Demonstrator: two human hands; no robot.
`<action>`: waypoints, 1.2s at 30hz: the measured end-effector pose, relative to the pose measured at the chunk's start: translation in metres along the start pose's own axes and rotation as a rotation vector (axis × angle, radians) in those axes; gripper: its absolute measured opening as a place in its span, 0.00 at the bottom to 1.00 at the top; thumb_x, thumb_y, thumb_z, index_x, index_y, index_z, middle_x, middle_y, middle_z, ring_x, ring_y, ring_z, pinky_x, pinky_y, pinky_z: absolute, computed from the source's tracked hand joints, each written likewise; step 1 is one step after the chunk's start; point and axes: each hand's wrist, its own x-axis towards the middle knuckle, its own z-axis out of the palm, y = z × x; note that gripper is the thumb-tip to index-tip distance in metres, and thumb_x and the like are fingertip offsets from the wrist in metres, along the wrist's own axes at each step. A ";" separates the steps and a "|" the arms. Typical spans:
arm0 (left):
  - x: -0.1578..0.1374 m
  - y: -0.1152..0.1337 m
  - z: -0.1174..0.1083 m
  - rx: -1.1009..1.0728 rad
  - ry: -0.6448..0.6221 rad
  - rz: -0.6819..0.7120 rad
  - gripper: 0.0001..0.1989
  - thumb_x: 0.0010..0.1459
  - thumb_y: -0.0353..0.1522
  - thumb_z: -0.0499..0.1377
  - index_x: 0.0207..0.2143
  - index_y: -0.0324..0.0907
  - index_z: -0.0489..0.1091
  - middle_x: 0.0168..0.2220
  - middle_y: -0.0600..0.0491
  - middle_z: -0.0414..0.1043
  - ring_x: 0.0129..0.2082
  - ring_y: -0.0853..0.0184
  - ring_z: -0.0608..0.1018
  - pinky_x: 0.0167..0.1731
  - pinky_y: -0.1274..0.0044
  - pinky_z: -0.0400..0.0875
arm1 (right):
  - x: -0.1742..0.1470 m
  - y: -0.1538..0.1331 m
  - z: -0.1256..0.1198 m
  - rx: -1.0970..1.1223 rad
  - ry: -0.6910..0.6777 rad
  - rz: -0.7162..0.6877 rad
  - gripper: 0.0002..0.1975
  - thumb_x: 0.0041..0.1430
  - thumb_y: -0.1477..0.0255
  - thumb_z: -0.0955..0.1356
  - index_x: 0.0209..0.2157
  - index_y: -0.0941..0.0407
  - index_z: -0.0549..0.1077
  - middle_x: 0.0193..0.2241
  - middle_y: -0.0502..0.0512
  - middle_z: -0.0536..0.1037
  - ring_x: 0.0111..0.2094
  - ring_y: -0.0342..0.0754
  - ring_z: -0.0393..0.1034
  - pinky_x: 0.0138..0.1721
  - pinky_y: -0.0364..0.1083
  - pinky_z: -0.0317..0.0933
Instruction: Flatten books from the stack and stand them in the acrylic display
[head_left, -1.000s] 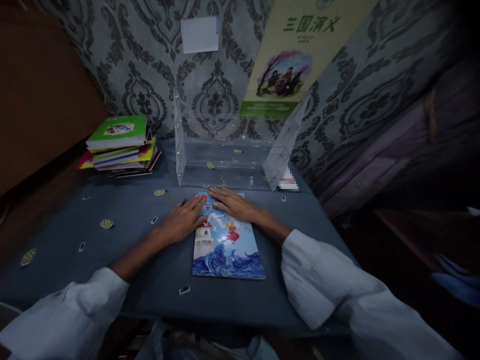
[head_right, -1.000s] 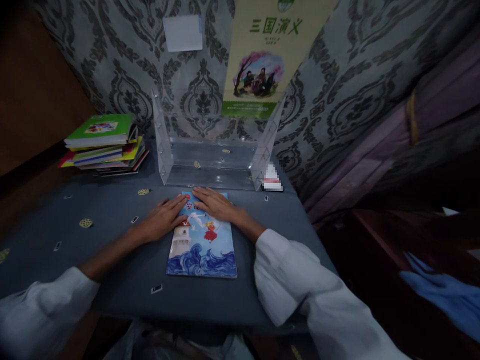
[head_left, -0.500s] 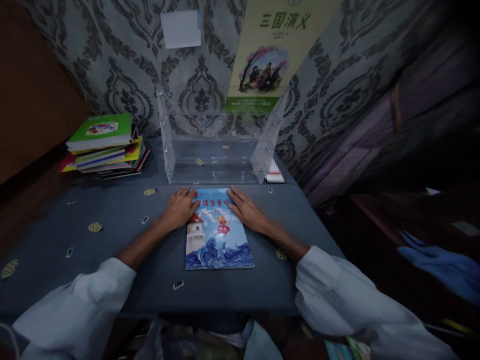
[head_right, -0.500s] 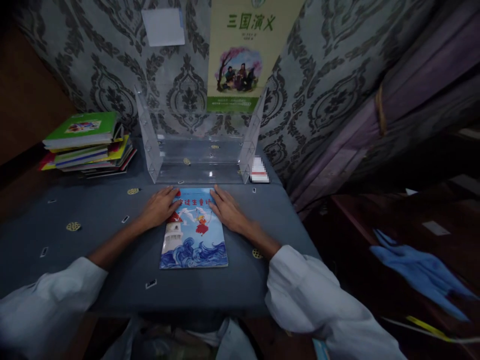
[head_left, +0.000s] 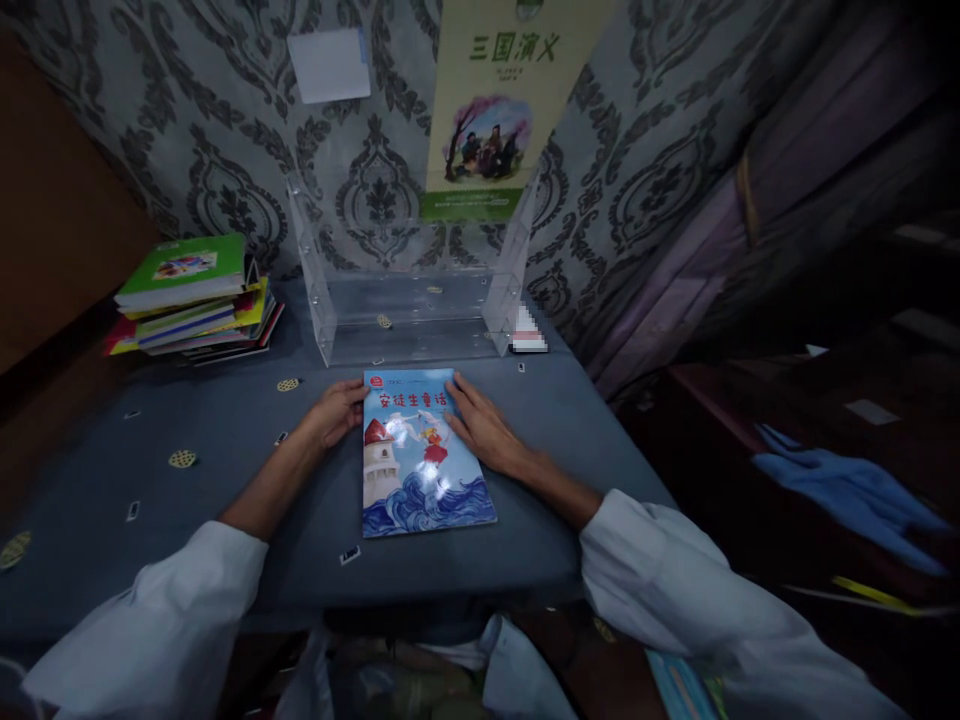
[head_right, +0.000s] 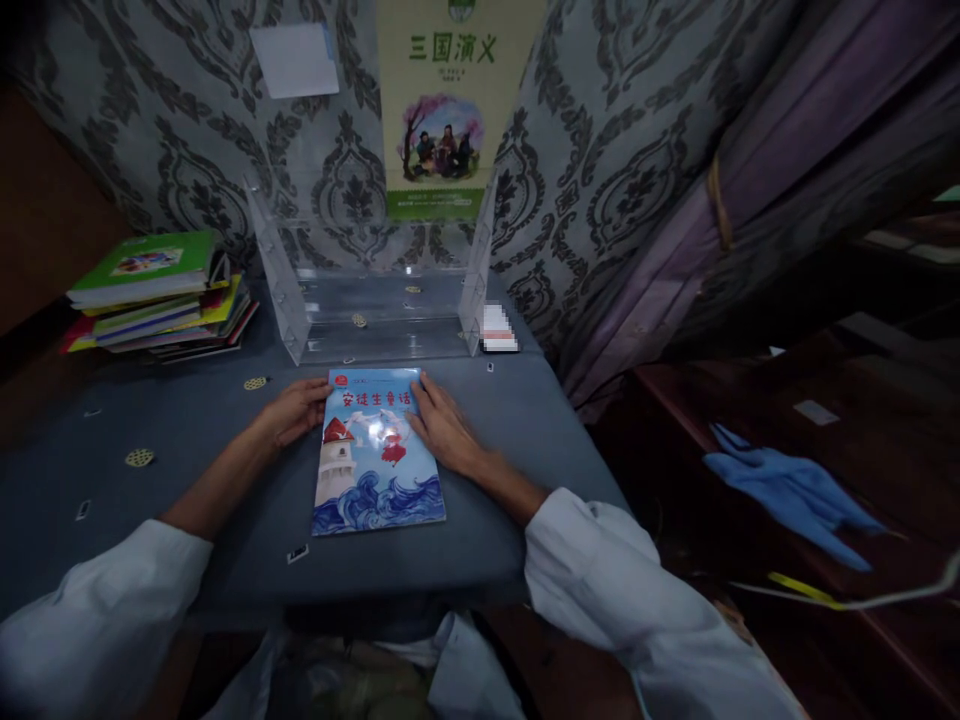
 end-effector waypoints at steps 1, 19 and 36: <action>-0.004 0.000 0.002 -0.029 -0.022 -0.021 0.04 0.59 0.26 0.61 0.37 0.34 0.75 0.29 0.46 0.79 0.25 0.67 0.81 0.28 0.77 0.79 | -0.001 -0.001 -0.001 0.017 0.009 0.011 0.31 0.71 0.58 0.59 0.69 0.56 0.56 0.70 0.66 0.54 0.69 0.62 0.52 0.67 0.64 0.53; -0.045 0.100 0.020 -0.103 -0.101 0.497 0.15 0.54 0.37 0.68 0.42 0.39 0.76 0.38 0.49 0.81 0.38 0.63 0.82 0.42 0.74 0.77 | 0.045 -0.046 -0.092 0.874 0.120 -0.080 0.19 0.59 0.54 0.71 0.43 0.55 0.74 0.36 0.54 0.80 0.34 0.47 0.74 0.29 0.44 0.72; -0.126 -0.009 -0.022 0.909 -0.572 0.767 0.14 0.67 0.34 0.54 0.54 0.44 0.69 0.59 0.45 0.72 0.62 0.59 0.71 0.69 0.58 0.51 | -0.049 -0.028 -0.032 0.317 0.094 -0.472 0.09 0.66 0.73 0.67 0.47 0.55 0.75 0.49 0.65 0.81 0.57 0.55 0.73 0.55 0.58 0.71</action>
